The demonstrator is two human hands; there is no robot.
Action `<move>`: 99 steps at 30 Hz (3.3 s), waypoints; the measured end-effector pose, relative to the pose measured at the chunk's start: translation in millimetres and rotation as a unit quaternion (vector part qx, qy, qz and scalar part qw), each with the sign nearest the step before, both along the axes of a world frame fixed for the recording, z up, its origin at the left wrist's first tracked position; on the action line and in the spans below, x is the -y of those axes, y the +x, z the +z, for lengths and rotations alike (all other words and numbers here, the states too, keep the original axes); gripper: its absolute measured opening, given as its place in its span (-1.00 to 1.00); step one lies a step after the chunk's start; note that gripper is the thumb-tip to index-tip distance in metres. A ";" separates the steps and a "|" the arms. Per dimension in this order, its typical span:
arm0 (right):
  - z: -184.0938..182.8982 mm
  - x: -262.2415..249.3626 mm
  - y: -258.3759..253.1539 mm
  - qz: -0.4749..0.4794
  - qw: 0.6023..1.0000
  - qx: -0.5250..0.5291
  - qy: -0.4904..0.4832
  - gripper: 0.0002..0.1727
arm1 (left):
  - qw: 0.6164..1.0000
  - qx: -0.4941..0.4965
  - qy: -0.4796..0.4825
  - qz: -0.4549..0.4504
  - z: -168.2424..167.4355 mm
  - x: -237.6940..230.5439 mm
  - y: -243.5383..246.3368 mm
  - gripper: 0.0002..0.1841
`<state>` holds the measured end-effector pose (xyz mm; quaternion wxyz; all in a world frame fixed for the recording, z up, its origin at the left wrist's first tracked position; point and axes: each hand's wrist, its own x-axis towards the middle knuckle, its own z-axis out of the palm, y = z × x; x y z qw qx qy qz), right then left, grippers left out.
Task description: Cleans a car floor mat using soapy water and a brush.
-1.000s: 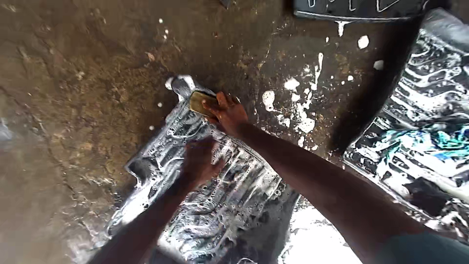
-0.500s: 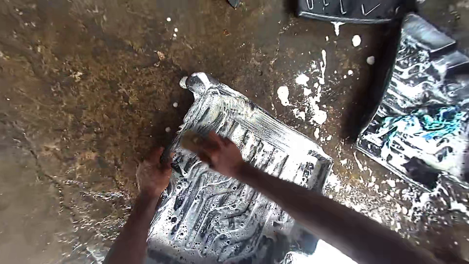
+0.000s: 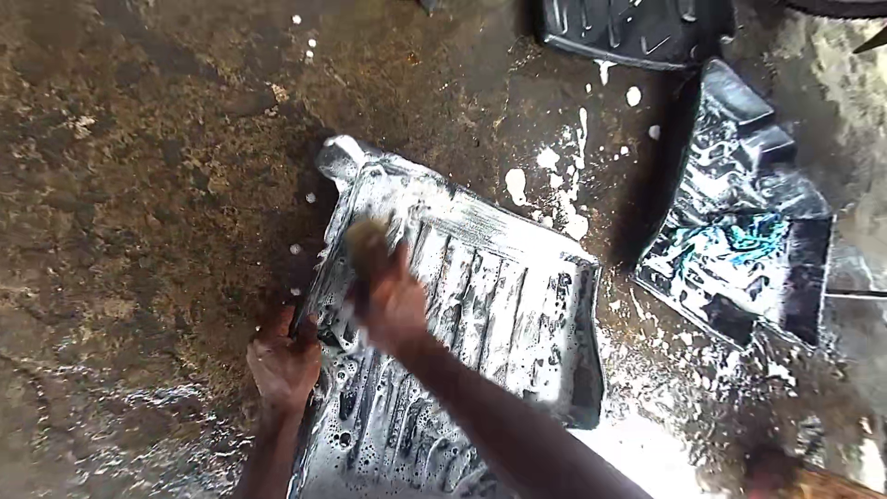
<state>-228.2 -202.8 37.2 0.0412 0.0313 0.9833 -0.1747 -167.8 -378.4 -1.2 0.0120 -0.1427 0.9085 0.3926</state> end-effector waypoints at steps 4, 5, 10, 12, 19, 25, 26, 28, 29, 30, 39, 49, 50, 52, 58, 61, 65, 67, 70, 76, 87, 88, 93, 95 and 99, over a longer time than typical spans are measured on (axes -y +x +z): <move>15.9 -40.5 -33.3 0.078 0.990 0.111 0.028 -0.22 | 1.000 -0.007 0.001 -0.016 -2.7 1.1 9.5 -0.77; 15.8 -42.0 -43.2 0.037 0.993 0.106 0.028 -0.20 | 1.000 -0.004 -0.001 -0.016 -2.0 0.9 8.0 -0.78; 4.1 -7.0 -2.8 0.097 0.994 0.046 0.007 -0.20 | 1.000 -0.008 0.013 -0.006 -4.7 3.1 6.3 -0.78; 20.1 -35.7 -38.4 0.103 0.988 0.115 0.025 -0.27 | 1.000 -0.007 0.009 -0.009 -6.5 4.0 9.0 -0.77; -13.4 -10.4 29.9 0.178 0.984 -0.025 0.003 -0.27 | 1.000 0.015 0.003 -0.007 -2.5 2.9 5.3 -0.75; -15.7 11.9 42.4 0.012 0.998 -0.035 -0.044 -0.23 | 1.000 -0.006 -0.022 -0.006 -7.2 1.7 -3.3 -0.76; -19.9 25.0 69.7 0.039 0.997 -0.043 -0.055 -0.27 | 1.000 -0.015 -0.022 -0.009 -6.5 3.2 -5.5 -0.76; -20.8 10.7 90.6 0.130 0.990 -0.008 -0.057 -0.32 | 0.999 -0.019 -0.018 -0.021 -6.8 5.4 -1.5 -0.76; -17.1 -10.1 76.6 0.158 0.986 0.013 -0.047 -0.32 | 0.999 -0.015 -0.019 -0.025 -7.2 6.3 0.0 -0.76; -10.3 -32.5 50.7 0.158 0.986 0.030 -0.038 -0.30 | 0.999 -0.011 -0.021 -0.026 -6.5 6.5 -0.2 -0.76; -7.5 -32.0 68.6 0.095 0.994 -0.010 -0.053 -0.29 | 1.000 -0.024 -0.014 -0.001 -7.2 2.6 0.7 -0.75; 2.5 -59.4 39.1 0.087 0.996 0.032 0.014 -0.28 | 1.000 -0.021 -0.006 -0.011 -9.7 6.0 6.9 -0.73; 9.8 -76.0 15.9 0.092 0.993 0.067 0.040 -0.27 | 1.000 -0.005 -0.001 -0.009 -9.0 6.4 9.1 -0.72; 14.5 -82.5 -23.1 0.027 0.995 0.063 0.068 -0.23 | 1.000 -0.002 0.004 0.009 -11.9 3.1 5.0 -0.72; 0.2 -52.7 56.4 0.086 0.995 0.055 -0.011 -0.29 | 1.000 0.002 0.007 -0.004 -8.6 5.0 9.7 -0.70; 7.5 -81.2 -13.1 0.009 0.997 0.076 0.020 -0.20 | 1.000 -0.013 0.004 0.002 -14.8 5.5 5.3 -0.74; -6.2 -10.0 79.3 0.031 0.998 -0.034 -0.038 -0.27 | 0.999 -0.033 0.008 -0.009 -14.7 7.8 3.7 -0.70; -11.0 -26.2 85.0 0.125 0.991 -0.011 -0.055 -0.34 | 0.999 -0.025 0.009 -0.020 -12.4 10.2 8.9 -0.70; 2.1 -72.4 -1.9 0.059 0.997 0.049 0.009 -0.27 | 1.000 -0.012 0.008 -0.004 -13.3 8.1 3.3 -0.72; -13.8 21.7 95.6 0.106 0.993 -0.040 -0.029 -0.23 | 0.998 -0.060 0.031 0.009 -19.6 7.5 4.1 -0.59; -5.3 17.8 94.8 0.192 0.981 -0.034 -0.027 -0.35 | 0.995 -0.073 0.067 0.022 -16.8 4.1 4.5 -0.53; -2.9 2.4 82.4 0.212 0.977 -0.014 -0.028 -0.35 | 0.994 -0.076 0.071 0.017 -17.4 5.6 5.8 -0.54; 4.2 -40.0 27.8 0.032 0.998 0.039 0.046 -0.16 | 0.998 -0.042 0.049 0.024 -19.6 6.0 6.2 -0.60; -3.5 -16.8 89.0 0.084 0.996 -0.024 0.003 -0.21 | 0.998 -0.040 0.043 0.019 -18.7 5.7 2.1 -0.64; -3.7 -59.0 115.8 0.177 0.982 0.021 -0.056 -0.39 | 0.999 -0.026 0.027 -0.016 -15.8 9.3 4.4 -0.67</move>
